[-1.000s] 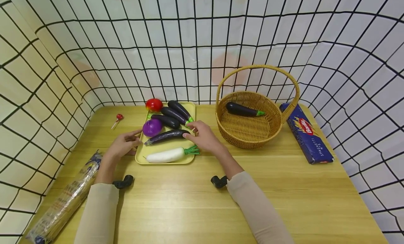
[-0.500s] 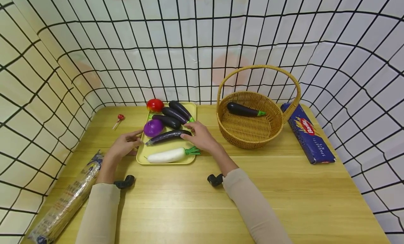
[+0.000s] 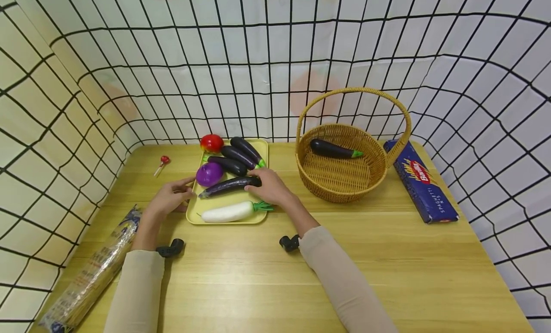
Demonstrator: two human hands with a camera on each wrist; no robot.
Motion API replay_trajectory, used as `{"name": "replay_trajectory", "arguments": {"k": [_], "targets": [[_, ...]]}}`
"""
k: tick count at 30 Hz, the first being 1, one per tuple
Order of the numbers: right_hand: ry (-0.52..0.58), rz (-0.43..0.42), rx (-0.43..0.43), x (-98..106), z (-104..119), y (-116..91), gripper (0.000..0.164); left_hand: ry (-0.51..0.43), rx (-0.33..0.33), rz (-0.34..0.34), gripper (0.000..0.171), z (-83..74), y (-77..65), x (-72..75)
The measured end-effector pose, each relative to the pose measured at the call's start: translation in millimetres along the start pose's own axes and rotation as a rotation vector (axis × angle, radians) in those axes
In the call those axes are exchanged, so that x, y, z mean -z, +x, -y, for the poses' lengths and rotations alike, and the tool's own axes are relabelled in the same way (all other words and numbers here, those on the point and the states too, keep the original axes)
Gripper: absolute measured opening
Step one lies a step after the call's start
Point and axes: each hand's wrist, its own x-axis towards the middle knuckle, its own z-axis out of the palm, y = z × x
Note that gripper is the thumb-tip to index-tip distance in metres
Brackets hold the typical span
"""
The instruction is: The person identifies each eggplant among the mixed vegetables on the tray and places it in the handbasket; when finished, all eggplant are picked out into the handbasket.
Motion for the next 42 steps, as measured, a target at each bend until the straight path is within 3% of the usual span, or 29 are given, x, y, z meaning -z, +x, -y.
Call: {"name": "replay_trajectory", "arguments": {"k": [10,22,36,42], "targets": [[-0.067,0.017,0.024,-1.5,4.0,-0.2,0.054,-0.011,0.007,0.004,0.063,-0.7,-1.4,0.5],[0.032,-0.03,-0.02,4.5,4.1,-13.9,0.054,-0.01,0.007,-0.001,0.061,-1.7,0.2,0.9],[-0.003,-0.141,0.065,41.9,12.3,-48.6,0.047,-0.015,0.002,-0.007,0.061,0.0,0.7,-1.6],[0.0,-0.183,0.042,65.0,9.4,-68.0,0.049,-0.01,0.004,-0.009,0.061,-0.3,-0.1,-0.9]]}}
